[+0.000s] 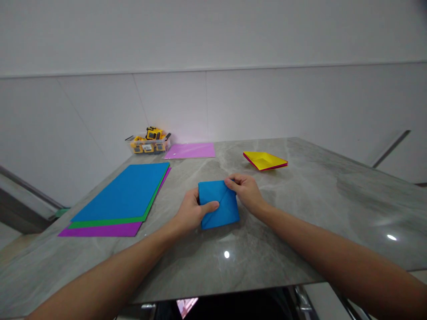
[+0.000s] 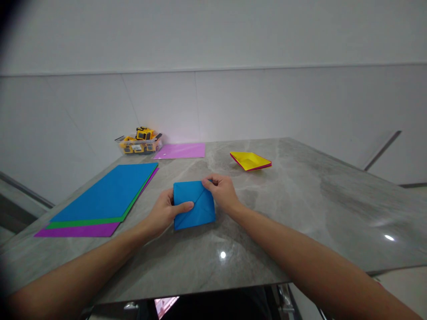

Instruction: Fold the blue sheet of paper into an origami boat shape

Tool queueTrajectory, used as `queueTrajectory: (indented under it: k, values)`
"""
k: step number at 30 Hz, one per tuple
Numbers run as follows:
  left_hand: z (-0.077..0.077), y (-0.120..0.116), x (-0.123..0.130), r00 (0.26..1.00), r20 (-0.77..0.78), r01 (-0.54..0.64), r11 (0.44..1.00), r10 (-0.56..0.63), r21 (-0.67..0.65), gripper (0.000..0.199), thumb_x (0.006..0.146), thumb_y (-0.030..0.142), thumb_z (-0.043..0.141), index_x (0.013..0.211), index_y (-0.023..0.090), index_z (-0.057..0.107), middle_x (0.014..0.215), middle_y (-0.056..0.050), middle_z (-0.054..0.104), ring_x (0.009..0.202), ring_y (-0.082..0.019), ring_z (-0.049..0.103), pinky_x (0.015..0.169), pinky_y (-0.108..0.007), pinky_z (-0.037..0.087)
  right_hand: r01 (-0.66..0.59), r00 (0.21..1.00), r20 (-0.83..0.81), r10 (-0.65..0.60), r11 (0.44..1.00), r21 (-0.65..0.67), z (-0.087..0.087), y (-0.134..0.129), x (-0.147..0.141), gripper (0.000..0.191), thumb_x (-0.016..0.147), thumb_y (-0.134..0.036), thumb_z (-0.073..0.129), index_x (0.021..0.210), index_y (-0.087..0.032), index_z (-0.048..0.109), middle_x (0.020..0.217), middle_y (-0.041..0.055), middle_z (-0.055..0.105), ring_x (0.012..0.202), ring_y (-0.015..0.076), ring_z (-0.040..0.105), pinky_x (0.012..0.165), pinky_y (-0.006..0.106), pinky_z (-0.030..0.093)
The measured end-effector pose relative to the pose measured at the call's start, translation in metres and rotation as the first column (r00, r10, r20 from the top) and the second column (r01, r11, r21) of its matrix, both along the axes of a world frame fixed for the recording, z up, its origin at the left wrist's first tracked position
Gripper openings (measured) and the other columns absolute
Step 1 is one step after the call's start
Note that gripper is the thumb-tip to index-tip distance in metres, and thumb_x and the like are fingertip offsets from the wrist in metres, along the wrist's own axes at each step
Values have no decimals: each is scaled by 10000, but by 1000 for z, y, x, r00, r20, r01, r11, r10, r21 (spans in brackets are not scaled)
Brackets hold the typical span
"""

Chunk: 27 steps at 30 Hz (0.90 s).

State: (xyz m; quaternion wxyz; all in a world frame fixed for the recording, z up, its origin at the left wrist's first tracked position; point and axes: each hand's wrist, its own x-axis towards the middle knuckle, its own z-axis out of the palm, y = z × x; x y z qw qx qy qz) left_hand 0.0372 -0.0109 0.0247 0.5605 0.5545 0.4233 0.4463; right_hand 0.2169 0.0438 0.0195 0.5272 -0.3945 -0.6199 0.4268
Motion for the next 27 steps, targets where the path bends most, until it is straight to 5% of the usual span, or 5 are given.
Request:
queueTrajectory:
  k: [5, 8, 11, 16, 27]
  values:
    - [-4, -6, 7, 996, -59, 59, 998, -60, -27, 436, 628, 297, 795, 995, 127, 634, 886, -76, 710, 770, -229, 659, 735, -383, 546, -4, 995, 97, 6, 1000, -20, 0, 10, 8, 325, 718, -469, 658, 648, -151, 660, 601, 45, 650, 537, 147, 537, 513, 260, 390]
    - [-4, -5, 7, 997, -74, -10, 1000, 8, -29, 434, 621, 304, 791, 984, 127, 632, 911, -87, 712, 795, -247, 666, 736, -389, 546, 87, 989, 111, -95, 993, 77, -1, 10, 9, 394, 785, -512, 590, 662, -149, 682, 580, 36, 623, 555, 150, 535, 535, 267, 390]
    - [-4, 0, 3, 990, -101, -95, 995, 96, 15, 415, 622, 307, 779, 967, 125, 637, 906, -88, 710, 784, -245, 661, 725, -388, 543, 20, 991, 130, -35, 994, 111, 0, 5, 6, 365, 763, -510, 631, 718, -154, 696, 648, 27, 641, 617, 155, 554, 567, 265, 405]
    - [-5, 5, -2, 977, -130, -159, 984, 168, 83, 378, 630, 286, 746, 958, 127, 644, 908, -83, 706, 803, -253, 656, 722, -372, 533, -15, 914, 405, -10, 998, 59, 2, -4, 0, 315, 671, -456, 750, 701, -157, 652, 606, -10, 576, 584, 140, 507, 519, 251, 349]
    - [3, 2, -3, 907, -343, -167, 955, 246, 243, 232, 676, 278, 717, 861, 143, 677, 775, -34, 694, 694, -204, 619, 649, -305, 489, -71, 750, 627, -212, 916, 394, 9, -13, -2, 237, 725, -341, 771, 739, -166, 611, 727, 20, 563, 717, 173, 514, 662, 293, 367]
